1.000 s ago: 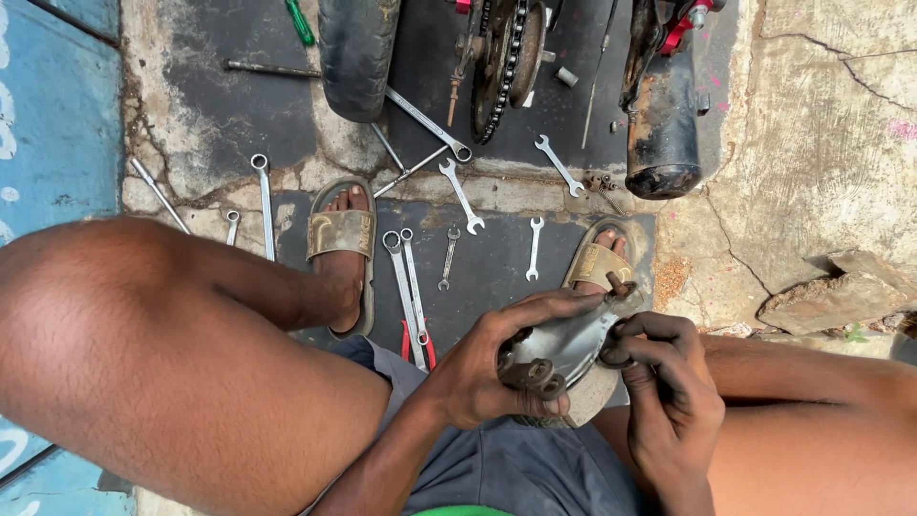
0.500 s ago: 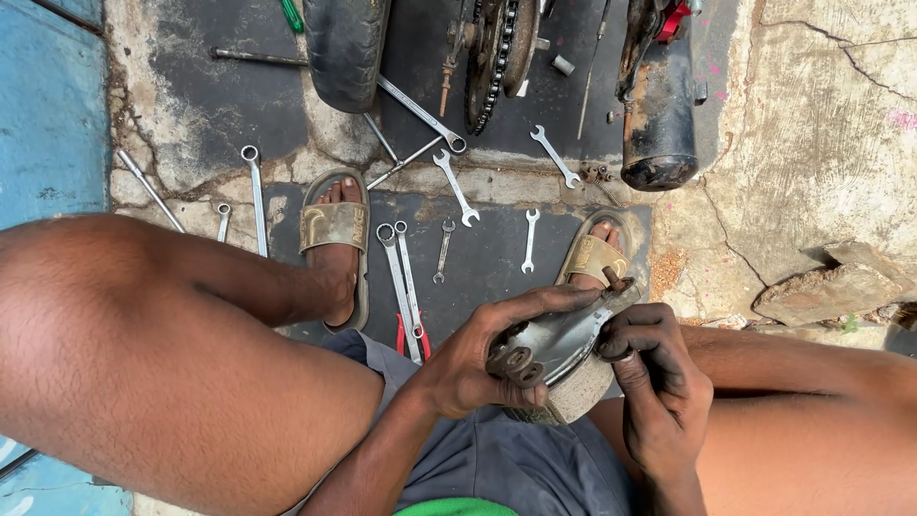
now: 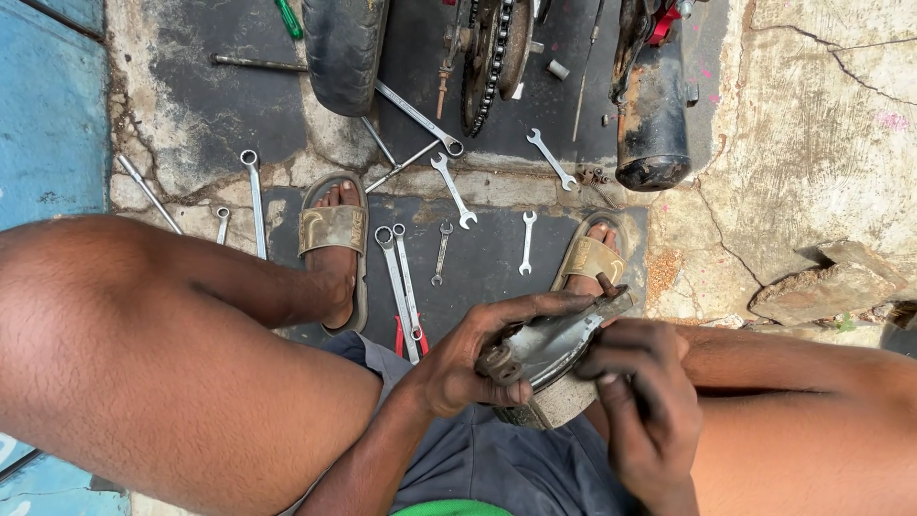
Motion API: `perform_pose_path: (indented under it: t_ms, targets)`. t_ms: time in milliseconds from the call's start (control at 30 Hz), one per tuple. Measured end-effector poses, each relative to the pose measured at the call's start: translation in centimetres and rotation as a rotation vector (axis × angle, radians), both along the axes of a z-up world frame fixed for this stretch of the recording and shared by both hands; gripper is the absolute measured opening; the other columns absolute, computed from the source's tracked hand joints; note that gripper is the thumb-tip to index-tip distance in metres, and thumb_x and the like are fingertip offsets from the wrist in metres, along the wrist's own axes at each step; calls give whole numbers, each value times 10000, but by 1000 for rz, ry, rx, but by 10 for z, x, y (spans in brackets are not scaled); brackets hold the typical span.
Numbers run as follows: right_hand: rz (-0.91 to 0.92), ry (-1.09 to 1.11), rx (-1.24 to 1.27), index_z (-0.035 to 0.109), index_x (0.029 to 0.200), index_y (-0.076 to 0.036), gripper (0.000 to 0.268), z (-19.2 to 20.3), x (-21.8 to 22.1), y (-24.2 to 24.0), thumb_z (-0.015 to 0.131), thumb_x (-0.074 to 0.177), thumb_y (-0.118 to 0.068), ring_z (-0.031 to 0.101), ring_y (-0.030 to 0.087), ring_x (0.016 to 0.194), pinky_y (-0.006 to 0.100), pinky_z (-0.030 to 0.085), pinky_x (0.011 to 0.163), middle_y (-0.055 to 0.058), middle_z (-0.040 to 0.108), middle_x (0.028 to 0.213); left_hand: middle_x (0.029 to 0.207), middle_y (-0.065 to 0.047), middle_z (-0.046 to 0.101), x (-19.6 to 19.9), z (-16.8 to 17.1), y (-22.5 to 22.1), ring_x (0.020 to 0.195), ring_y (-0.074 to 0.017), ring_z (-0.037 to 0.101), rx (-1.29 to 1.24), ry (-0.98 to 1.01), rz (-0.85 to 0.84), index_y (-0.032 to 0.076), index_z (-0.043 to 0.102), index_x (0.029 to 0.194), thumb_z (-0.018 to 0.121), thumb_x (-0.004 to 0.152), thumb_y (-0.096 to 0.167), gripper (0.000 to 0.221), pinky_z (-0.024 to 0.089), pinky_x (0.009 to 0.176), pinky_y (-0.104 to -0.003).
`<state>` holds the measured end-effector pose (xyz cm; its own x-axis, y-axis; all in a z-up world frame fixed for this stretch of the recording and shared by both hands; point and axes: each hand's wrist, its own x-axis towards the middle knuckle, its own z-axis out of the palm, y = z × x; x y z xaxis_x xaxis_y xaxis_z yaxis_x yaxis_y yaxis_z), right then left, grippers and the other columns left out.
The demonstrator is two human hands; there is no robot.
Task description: Replacing or cleaning the brake pads/lining on a motorcycle drum brake assembly.
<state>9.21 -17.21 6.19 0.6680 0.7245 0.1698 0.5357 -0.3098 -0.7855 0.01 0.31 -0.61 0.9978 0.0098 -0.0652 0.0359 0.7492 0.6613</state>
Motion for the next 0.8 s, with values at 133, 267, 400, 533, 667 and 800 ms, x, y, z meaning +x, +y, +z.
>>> perform_pose_path:
  t_ms: [133,267,400,533,667,800]
  targets:
    - [117,-186,-24,700,923,-42,87,11,9,10,669,846,-17,624,224,1030,379,358,953,99,668,1007,1598,-169,548,-2,-1,3,1505,-307,540,44,4,18,7,514,1537,957,662,535,1114,399,1310,-474]
    - [-58,-2,-94,714,955,-42,161,7,6,1,662,831,47,652,229,1047,359,457,916,87,679,1045,1599,-174,560,1,-3,2,1485,-311,563,106,-15,35,30,541,1533,930,680,533,1064,431,1303,-474]
    - [258,-379,-96,746,964,-126,322,19,-6,17,664,681,5,587,272,1079,466,328,941,59,663,1030,1491,-184,624,-2,-5,0,1360,-325,633,146,49,27,36,557,1516,911,667,550,1054,505,1201,-473]
    - [-71,-180,-194,724,973,-87,299,1,-3,6,647,744,89,583,303,1153,386,452,980,105,660,1113,1409,-181,659,1,-4,4,1314,-322,654,201,98,30,38,556,1518,904,670,559,1053,519,1159,-461]
    - [-46,-203,-147,726,956,-139,281,0,-14,11,652,763,51,593,280,1080,399,428,922,108,617,1128,1427,-177,653,3,-11,1,1331,-310,645,226,118,15,33,561,1512,892,665,599,1071,510,1169,-452]
    - [-96,-107,-181,743,911,-129,324,7,-5,10,639,721,112,526,348,1186,420,443,969,189,523,1222,1401,-190,646,4,-11,-2,1299,-316,645,154,141,15,33,548,1499,852,646,652,1097,529,1141,-473]
